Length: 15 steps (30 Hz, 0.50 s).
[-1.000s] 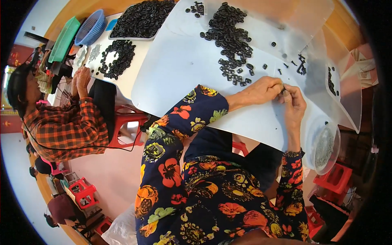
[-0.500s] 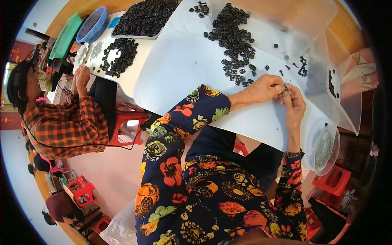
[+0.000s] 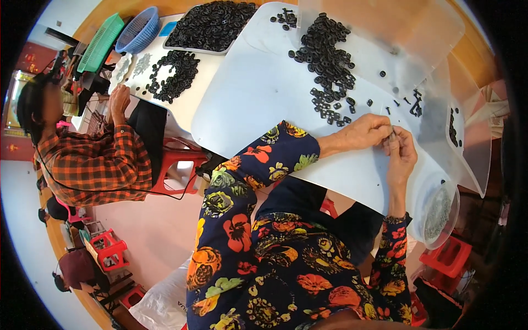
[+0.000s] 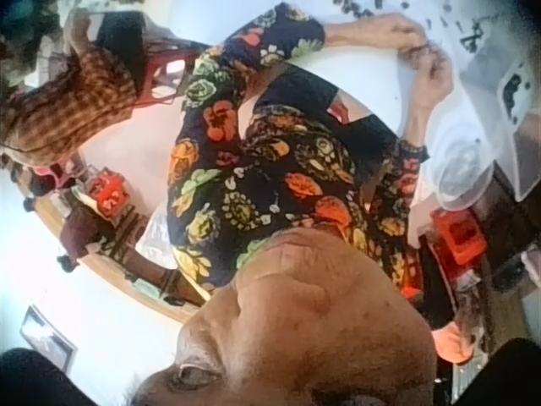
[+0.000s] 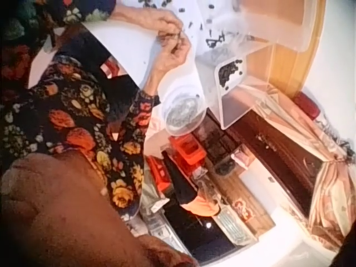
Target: The person assembles small plastic and metal components by hand, picking up black plastic pieces, washers, and screws from the table and fitting them together.
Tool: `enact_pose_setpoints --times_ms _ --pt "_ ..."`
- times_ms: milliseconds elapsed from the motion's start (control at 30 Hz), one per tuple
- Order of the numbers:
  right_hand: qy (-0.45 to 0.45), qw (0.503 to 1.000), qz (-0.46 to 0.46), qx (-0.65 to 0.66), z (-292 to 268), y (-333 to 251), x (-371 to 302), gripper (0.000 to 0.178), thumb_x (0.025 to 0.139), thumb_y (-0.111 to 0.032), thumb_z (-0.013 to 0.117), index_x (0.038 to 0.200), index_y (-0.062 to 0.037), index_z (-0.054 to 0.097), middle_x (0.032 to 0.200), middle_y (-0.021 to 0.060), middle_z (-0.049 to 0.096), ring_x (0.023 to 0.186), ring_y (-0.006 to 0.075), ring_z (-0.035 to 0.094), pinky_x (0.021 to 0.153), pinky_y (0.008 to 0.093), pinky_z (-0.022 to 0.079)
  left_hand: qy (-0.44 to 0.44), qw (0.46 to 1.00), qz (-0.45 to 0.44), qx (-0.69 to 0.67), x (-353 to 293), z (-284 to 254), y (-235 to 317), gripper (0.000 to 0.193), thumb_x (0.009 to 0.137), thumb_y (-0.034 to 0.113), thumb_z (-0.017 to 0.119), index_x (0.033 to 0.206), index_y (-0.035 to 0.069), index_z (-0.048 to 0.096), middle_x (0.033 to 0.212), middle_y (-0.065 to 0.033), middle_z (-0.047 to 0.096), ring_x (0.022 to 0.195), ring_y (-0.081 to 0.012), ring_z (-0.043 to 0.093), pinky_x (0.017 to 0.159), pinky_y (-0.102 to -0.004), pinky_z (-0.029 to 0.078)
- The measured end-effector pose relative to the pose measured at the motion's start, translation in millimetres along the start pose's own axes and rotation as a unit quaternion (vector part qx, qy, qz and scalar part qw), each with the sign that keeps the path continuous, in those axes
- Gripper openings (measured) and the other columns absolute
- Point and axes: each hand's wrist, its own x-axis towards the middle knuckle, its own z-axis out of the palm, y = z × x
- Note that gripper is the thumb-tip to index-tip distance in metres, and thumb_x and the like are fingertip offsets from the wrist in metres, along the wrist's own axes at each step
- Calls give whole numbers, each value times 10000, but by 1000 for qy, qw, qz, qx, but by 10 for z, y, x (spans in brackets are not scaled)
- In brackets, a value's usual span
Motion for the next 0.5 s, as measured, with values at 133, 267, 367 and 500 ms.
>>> enact_pose_setpoints --times_ms 133,267,367,500 --pt "-19 999 13 -24 -35 21 5 169 929 -69 522 1072 20 520 768 23 544 642 74 458 584 207 391 3 999 -26 32 1 26 51 256 947 193 448 791 6 530 661 6 515 617 -74 449 570 -243 399" --pt "-42 999 19 -4 -57 56 22 177 926 -49 508 1088 22 504 777 28 546 643 73 462 579 210 391 21 998 -33 40 1 14 50 250 949 184 453 807 -3 540 699 -12 562 620 -75 471 567 -248 413" --pt "-55 998 18 21 -17 28 33 187 911 -12 485 1092 28 510 770 30 547 640 72 470 572 204 391 20 998 -44 -26 -19 29 38 256 953 187 460 811 -8 547 707 -16 575 624 -78 490 566 -248 420" --pt "-17 1000 12 6 5 -35 -19 233 875 27 466 1098 25 533 723 15 550 611 63 479 545 190 396 36 998 -32 -40 25 33 37 241 920 173 469 803 -6 579 675 -30 578 630 -86 538 572 -242 429"
